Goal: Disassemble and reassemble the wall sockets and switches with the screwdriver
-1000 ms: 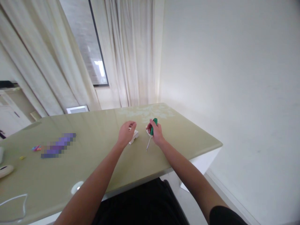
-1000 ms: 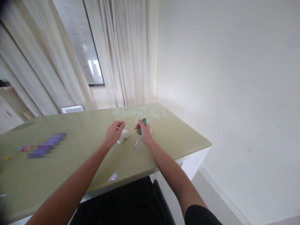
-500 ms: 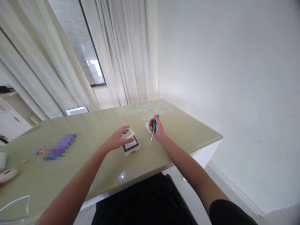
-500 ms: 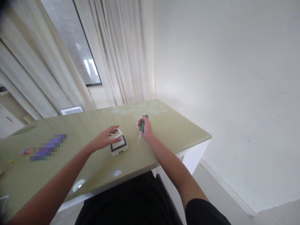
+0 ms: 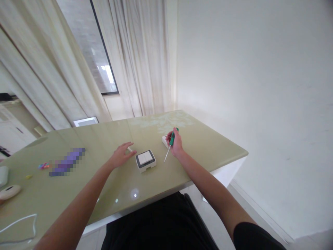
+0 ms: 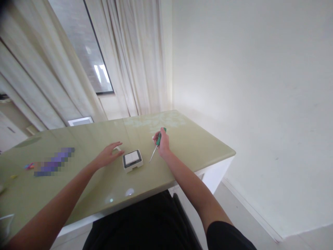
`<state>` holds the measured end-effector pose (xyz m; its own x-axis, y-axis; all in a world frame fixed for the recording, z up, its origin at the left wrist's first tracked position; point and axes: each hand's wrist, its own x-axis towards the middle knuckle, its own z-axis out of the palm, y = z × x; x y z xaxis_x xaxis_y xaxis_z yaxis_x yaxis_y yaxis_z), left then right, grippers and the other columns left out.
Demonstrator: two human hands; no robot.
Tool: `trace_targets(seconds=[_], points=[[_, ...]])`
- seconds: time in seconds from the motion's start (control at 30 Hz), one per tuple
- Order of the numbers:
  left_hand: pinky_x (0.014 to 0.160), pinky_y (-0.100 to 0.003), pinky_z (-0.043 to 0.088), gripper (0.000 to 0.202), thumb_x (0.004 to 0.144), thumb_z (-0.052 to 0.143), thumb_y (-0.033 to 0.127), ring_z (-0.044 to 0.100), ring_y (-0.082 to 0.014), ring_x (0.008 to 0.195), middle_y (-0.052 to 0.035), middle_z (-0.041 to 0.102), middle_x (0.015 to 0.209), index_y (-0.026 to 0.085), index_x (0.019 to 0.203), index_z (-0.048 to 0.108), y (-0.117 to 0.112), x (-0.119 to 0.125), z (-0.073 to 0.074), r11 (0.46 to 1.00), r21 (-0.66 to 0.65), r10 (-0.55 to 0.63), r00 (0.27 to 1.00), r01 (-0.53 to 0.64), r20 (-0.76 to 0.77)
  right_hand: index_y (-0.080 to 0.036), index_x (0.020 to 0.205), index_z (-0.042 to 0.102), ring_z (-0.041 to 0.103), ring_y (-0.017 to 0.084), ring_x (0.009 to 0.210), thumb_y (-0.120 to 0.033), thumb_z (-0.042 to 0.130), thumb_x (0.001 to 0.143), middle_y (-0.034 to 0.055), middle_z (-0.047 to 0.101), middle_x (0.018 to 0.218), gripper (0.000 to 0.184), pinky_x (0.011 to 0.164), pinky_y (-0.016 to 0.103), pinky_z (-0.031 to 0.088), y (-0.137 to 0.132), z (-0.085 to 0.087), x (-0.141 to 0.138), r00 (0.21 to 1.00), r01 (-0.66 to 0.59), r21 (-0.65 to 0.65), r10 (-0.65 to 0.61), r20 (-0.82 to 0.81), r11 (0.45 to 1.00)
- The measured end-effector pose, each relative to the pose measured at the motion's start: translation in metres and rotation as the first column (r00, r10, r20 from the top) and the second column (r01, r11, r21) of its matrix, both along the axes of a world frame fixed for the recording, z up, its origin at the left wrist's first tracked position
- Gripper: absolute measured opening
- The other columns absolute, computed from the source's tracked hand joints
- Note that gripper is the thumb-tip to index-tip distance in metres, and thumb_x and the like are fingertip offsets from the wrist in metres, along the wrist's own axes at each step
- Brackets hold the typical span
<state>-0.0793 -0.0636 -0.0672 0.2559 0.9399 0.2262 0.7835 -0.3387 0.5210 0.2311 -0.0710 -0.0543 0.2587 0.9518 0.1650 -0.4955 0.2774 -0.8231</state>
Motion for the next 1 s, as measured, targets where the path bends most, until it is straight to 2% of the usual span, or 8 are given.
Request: trace_targets(seconds=[0.13,0.27,0.43,0.6,0.7,0.8,0.9,1.0], points=[[0.119,-0.061,0.051,0.043,0.107,0.071,0.047,0.064,-0.0331,0.139,-0.0135,0.067,0.152,0.022,0.142,0.069,-0.014,0.039,-0.001,0.986,0.014,-0.169,0.986,0.169,-0.013,-0.025,0.075,0.054,0.052,0.010,0.040,-0.084,0.077,0.079,-0.0031,0.064,0.056,0.063,0.034,0.021,0.033,-0.003,0.000,-0.001,0.995,0.085,0.049,-0.087,0.044,0.995],[0.120,-0.062,0.050,0.052,0.102,0.076,0.055,0.067,-0.0339,0.137,-0.0145,0.070,0.149,0.021,0.140,0.071,-0.032,0.067,-0.001,0.951,-0.035,-0.308,0.950,0.307,-0.053,-0.028,0.098,0.050,0.060,0.013,0.045,-0.079,0.079,0.081,-0.0090,0.065,0.062,0.061,0.037,0.021,0.043,-0.010,0.002,-0.001,0.981,0.153,0.135,-0.167,0.100,0.979],[0.119,-0.061,0.052,0.065,0.098,0.080,0.056,0.068,-0.0344,0.137,-0.0151,0.068,0.153,0.021,0.151,0.064,-0.045,0.062,0.010,0.877,-0.149,-0.473,0.875,0.456,-0.105,-0.030,0.115,0.045,0.064,0.014,0.049,-0.071,0.080,0.086,-0.0129,0.063,0.068,0.061,0.044,0.023,0.052,-0.018,0.000,-0.005,0.952,0.130,0.262,-0.194,0.237,0.956],[0.121,-0.064,0.047,0.068,0.099,0.078,0.056,0.061,-0.0370,0.143,-0.0163,0.064,0.157,0.021,0.155,0.060,-0.051,0.060,0.016,0.877,-0.165,-0.478,0.853,0.451,-0.208,-0.030,0.111,0.045,0.067,0.013,0.060,-0.066,0.073,0.093,-0.0109,0.058,0.075,0.049,0.057,0.025,0.057,-0.023,-0.008,-0.009,0.879,0.122,0.368,-0.272,0.391,0.922],[0.119,-0.062,0.049,0.066,0.100,0.075,0.058,0.064,-0.0358,0.139,-0.0153,0.067,0.151,0.020,0.152,0.061,-0.055,0.067,0.013,0.891,-0.117,-0.454,0.853,0.438,-0.258,-0.029,0.111,0.046,0.067,0.014,0.066,-0.062,0.067,0.098,-0.0067,0.063,0.081,0.041,0.064,0.026,0.056,-0.030,-0.004,-0.007,0.793,0.129,0.441,-0.360,0.492,0.888],[0.115,-0.058,0.051,0.055,0.104,0.069,0.059,0.069,-0.0325,0.128,-0.0133,0.073,0.137,0.019,0.142,0.067,-0.058,0.073,0.008,0.905,-0.049,-0.416,0.860,0.422,-0.295,-0.027,0.105,0.051,0.063,0.014,0.067,-0.058,0.066,0.099,-0.0028,0.067,0.082,0.035,0.068,0.025,0.053,-0.038,0.012,-0.002,0.659,0.046,0.517,-0.415,0.627,0.855],[0.110,-0.056,0.054,0.049,0.108,0.064,0.058,0.072,-0.0304,0.120,-0.0119,0.076,0.128,0.018,0.136,0.070,-0.059,0.076,0.004,0.913,0.001,-0.387,0.866,0.409,-0.317,-0.024,0.097,0.058,0.055,0.012,0.060,-0.056,0.064,0.102,-0.0016,0.066,0.077,0.033,0.064,0.024,0.047,-0.046,0.040,0.004,0.483,-0.163,0.542,-0.412,0.772,0.825],[0.110,-0.057,0.055,0.044,0.109,0.065,0.053,0.072,-0.0299,0.120,-0.0113,0.076,0.128,0.018,0.135,0.070,-0.058,0.078,0.001,0.910,0.039,-0.378,0.865,0.412,-0.330,-0.022,0.087,0.064,0.060,0.014,0.070,-0.053,0.070,0.100,0.0020,0.071,0.082,0.035,0.071,0.026,0.044,-0.053,0.079,0.007,0.283,-0.398,0.493,-0.407,0.868,0.774]])
